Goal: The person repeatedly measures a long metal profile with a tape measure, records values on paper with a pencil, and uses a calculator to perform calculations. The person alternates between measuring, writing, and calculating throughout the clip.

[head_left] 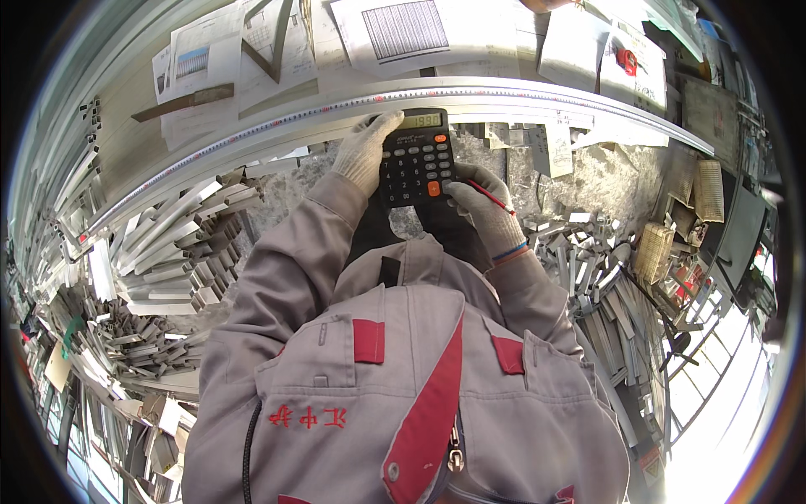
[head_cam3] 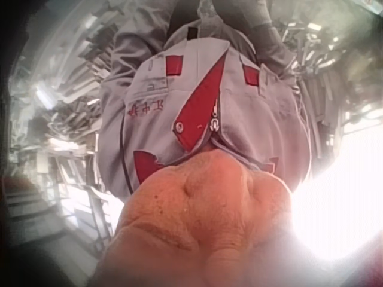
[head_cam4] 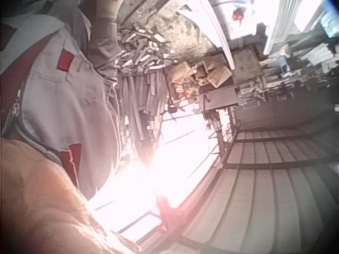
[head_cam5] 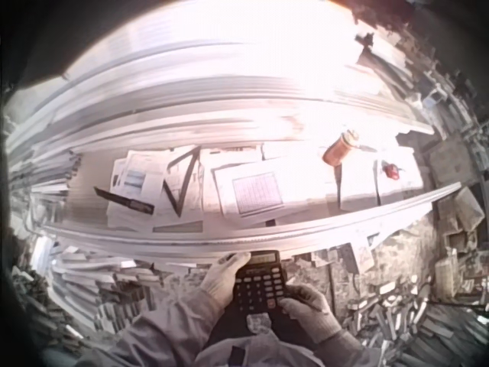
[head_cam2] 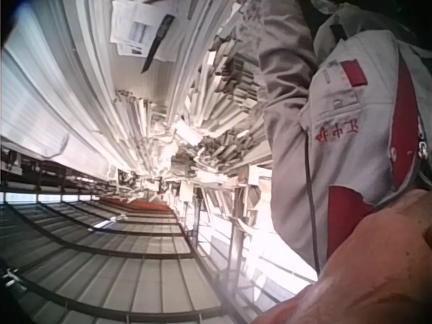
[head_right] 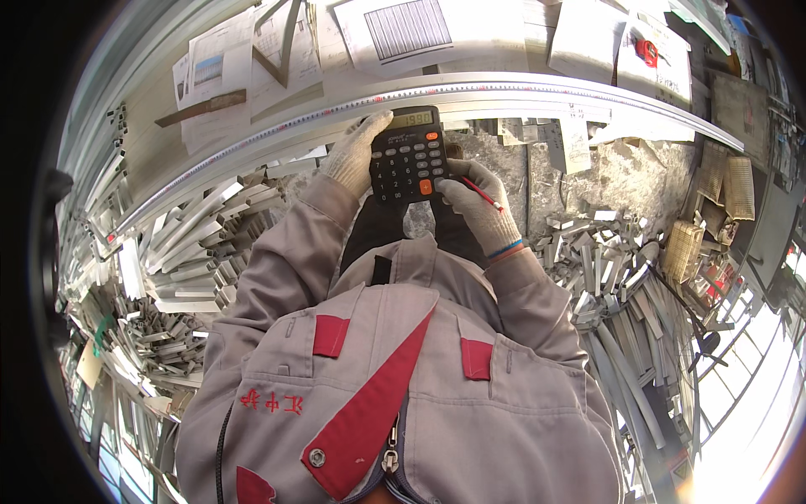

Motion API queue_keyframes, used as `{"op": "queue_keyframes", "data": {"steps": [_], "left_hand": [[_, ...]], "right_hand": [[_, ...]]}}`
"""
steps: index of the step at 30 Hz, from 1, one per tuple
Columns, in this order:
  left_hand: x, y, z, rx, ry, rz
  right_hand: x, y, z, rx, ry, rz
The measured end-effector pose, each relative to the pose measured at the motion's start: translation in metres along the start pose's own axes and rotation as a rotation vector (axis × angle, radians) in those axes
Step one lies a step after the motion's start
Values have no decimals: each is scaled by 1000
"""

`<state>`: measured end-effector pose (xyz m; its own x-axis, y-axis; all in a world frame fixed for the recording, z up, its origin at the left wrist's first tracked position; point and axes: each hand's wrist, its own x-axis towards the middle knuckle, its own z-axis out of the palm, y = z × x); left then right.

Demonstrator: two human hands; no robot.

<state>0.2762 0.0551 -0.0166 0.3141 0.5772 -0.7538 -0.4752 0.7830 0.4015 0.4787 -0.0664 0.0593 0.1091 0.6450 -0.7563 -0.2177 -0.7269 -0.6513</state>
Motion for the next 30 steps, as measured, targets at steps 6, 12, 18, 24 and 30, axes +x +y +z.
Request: {"op": "queue_keyframes", "data": {"steps": [6,12,18,24,30], "left_hand": [[-5,-3,14,69,26,1],[0,-15,39,89,-2,16],[0,-35,75,179,29,10],[3,-64,102,138,110,25],[1,-93,111,1,101,-9]], "right_hand": [[10,-4,-24,32,-88,5],[27,-10,-68,-103,-190,-22],[44,-34,-136,-194,-200,-125],[82,-64,-215,-361,-190,-332],[121,-77,-252,-388,-113,-390]]}}
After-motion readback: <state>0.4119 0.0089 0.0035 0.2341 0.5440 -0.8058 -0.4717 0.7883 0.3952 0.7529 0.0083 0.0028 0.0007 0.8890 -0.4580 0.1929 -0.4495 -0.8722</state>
